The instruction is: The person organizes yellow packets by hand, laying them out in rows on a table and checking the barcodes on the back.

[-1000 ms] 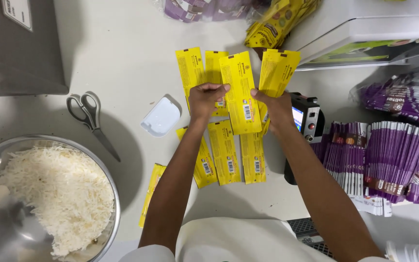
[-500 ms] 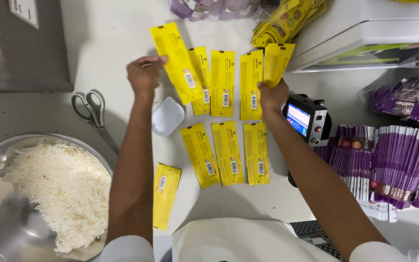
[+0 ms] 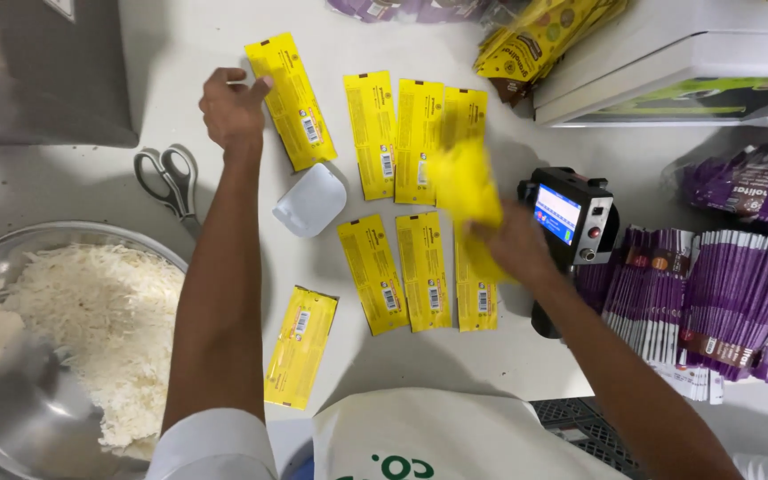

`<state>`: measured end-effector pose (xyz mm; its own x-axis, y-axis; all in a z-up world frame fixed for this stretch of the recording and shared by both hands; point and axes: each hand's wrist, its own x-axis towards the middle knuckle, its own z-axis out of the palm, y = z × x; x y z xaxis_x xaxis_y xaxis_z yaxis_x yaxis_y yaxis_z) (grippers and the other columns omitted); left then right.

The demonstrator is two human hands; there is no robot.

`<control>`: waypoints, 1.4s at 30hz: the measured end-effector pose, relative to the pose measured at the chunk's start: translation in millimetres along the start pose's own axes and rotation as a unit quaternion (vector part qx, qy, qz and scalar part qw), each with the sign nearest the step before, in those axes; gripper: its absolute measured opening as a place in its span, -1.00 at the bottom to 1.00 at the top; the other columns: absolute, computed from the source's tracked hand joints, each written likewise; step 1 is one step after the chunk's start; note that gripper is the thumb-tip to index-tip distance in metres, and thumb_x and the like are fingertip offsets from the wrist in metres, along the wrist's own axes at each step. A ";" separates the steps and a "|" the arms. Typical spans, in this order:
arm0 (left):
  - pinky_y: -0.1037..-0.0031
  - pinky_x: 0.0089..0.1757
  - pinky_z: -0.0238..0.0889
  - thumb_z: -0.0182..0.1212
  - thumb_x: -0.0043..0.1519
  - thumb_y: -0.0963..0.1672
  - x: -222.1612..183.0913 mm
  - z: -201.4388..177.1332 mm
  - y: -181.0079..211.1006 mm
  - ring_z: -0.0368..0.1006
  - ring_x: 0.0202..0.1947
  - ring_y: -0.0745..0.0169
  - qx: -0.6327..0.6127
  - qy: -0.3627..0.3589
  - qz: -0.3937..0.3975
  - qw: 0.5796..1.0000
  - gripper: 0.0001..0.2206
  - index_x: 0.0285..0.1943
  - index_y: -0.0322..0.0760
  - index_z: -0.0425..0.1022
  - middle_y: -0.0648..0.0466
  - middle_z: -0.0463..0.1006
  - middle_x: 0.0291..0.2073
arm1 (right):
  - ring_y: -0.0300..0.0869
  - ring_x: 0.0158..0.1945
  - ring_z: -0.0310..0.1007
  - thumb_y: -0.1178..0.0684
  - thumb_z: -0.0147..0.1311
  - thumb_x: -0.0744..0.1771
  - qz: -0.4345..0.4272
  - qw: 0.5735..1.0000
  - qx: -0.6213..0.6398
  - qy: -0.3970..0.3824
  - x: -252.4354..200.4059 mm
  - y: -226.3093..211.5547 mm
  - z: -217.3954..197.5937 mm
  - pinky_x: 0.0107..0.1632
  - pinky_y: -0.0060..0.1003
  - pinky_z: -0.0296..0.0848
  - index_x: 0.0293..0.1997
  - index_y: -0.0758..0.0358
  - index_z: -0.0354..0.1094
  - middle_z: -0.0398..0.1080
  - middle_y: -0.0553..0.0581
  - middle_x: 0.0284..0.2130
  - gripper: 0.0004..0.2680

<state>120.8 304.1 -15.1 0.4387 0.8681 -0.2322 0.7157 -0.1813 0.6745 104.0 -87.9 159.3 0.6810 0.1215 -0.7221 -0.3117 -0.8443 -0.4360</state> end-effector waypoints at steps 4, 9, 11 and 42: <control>0.26 -0.23 0.43 0.43 0.11 0.02 -40.2 -23.1 -1.7 0.65 -0.26 0.26 -0.018 -0.007 0.019 1.000 -0.78 -0.16 -0.01 0.60 0.19 0.71 -0.27 | -0.13 -0.17 0.58 -0.09 -0.07 0.38 -0.019 0.971 -0.155 -0.180 -25.6 83.5 71.0 -0.22 -0.22 0.61 0.33 0.07 0.23 0.48 0.12 -0.01 -0.65; 0.34 -0.17 0.44 0.32 0.22 -0.18 -77.6 -44.5 -32.8 0.58 -0.28 0.23 -0.077 -0.074 0.080 0.991 -0.83 -0.08 0.05 0.64 0.11 0.67 -0.22 | 0.15 0.28 0.36 -0.08 0.06 0.34 -0.185 0.928 -0.204 -0.252 -38.0 174.1 139.3 0.29 0.04 0.37 0.36 0.15 0.24 0.40 0.29 0.17 -0.59; 0.31 -0.18 0.44 0.30 0.24 -0.19 -102.4 -65.5 -29.0 0.58 -0.28 0.19 -0.092 -0.076 0.087 0.989 -0.83 -0.06 0.00 0.64 0.05 0.67 -0.20 | 0.17 0.29 0.34 -0.08 0.05 0.35 -0.205 0.927 -0.234 -0.211 -38.0 160.9 138.1 0.28 0.05 0.37 0.35 0.12 0.26 0.37 0.31 0.19 -0.60; -0.05 -0.02 0.31 0.36 0.14 -0.17 -58.9 22.8 -22.8 0.29 0.10 -0.07 0.182 -0.196 0.212 0.940 -0.43 0.38 0.10 0.37 -0.02 0.36 0.08 | 0.14 0.55 -0.45 0.10 0.06 0.33 -0.355 0.922 -0.154 0.025 142.1 -96.9 135.7 0.49 0.22 -0.28 0.34 -0.02 0.30 -0.17 0.12 0.49 -0.62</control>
<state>91.0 246.5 -32.8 0.8425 0.4572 -0.2851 0.5378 -0.6815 0.4964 141.0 82.0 26.1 0.6728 0.6831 -0.2840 0.4226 -0.6700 -0.6104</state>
